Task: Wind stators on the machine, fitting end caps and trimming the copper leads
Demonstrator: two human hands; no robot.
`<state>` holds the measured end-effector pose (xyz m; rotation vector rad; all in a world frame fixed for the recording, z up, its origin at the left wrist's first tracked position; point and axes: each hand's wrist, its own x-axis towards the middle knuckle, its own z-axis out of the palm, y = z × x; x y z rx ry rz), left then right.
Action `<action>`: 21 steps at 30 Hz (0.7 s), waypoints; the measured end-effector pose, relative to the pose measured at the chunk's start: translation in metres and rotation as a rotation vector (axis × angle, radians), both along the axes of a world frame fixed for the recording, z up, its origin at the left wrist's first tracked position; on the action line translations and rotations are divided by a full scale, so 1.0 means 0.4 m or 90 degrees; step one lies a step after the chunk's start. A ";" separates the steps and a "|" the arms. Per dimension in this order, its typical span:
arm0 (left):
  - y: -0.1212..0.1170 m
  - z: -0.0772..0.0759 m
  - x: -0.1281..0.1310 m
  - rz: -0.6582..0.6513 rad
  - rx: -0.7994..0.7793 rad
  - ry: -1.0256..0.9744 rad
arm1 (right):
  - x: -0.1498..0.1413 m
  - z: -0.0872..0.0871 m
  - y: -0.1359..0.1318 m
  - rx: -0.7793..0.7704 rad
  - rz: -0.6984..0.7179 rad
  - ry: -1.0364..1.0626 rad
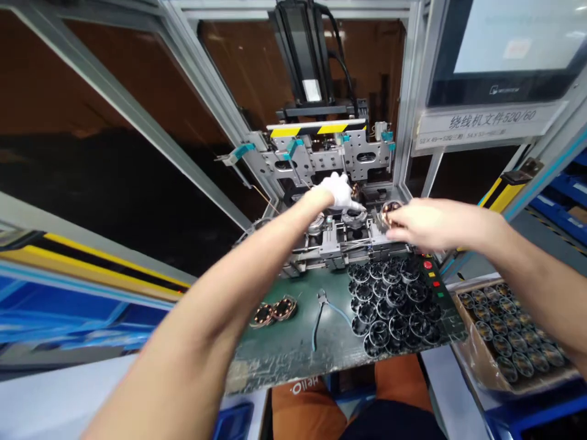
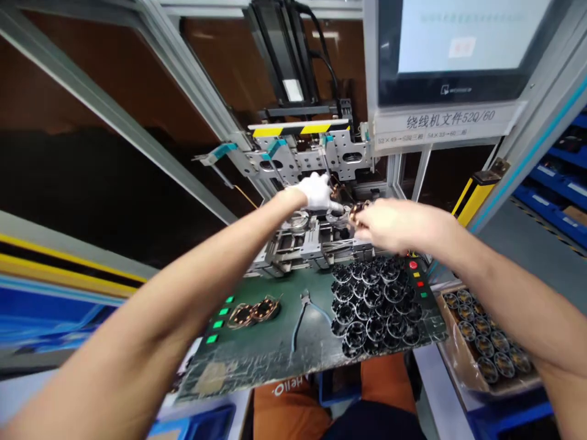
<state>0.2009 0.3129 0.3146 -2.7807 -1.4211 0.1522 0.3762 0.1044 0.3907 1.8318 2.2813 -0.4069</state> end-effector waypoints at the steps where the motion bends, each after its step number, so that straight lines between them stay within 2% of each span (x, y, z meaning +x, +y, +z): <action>1: -0.019 0.023 -0.042 0.012 0.003 0.004 | -0.023 -0.019 -0.067 0.015 0.083 0.040; 3: -0.087 0.042 -0.152 0.010 -0.002 0.016 | -0.074 -0.078 -0.184 -0.021 0.201 0.095; 5: -0.193 0.016 -0.282 -0.051 -0.055 0.028 | -0.136 -0.156 -0.259 -0.104 0.279 0.117; 7: -0.321 -0.049 -0.408 -0.112 -0.192 0.033 | -0.216 -0.238 -0.284 -0.178 0.333 0.122; 8: -0.383 -0.092 -0.463 -0.077 -0.269 0.035 | -0.262 -0.276 -0.280 -0.197 0.349 0.123; 10: -0.489 -0.185 -0.550 -0.003 -0.299 0.046 | -0.361 -0.340 -0.249 -0.206 0.349 0.116; 12: -0.556 -0.271 -0.602 0.067 -0.290 0.050 | -0.457 -0.384 -0.205 -0.197 0.318 0.101; 15: -0.590 -0.365 -0.637 0.153 -0.256 0.048 | -0.556 -0.420 -0.154 -0.184 0.277 0.119; 18: -0.601 -0.410 -0.655 0.213 -0.215 0.043 | -0.578 -0.442 -0.143 -0.168 0.259 0.206; 21: -0.643 -0.419 -0.678 0.256 -0.166 0.037 | -0.533 -0.465 -0.173 -0.145 0.234 0.314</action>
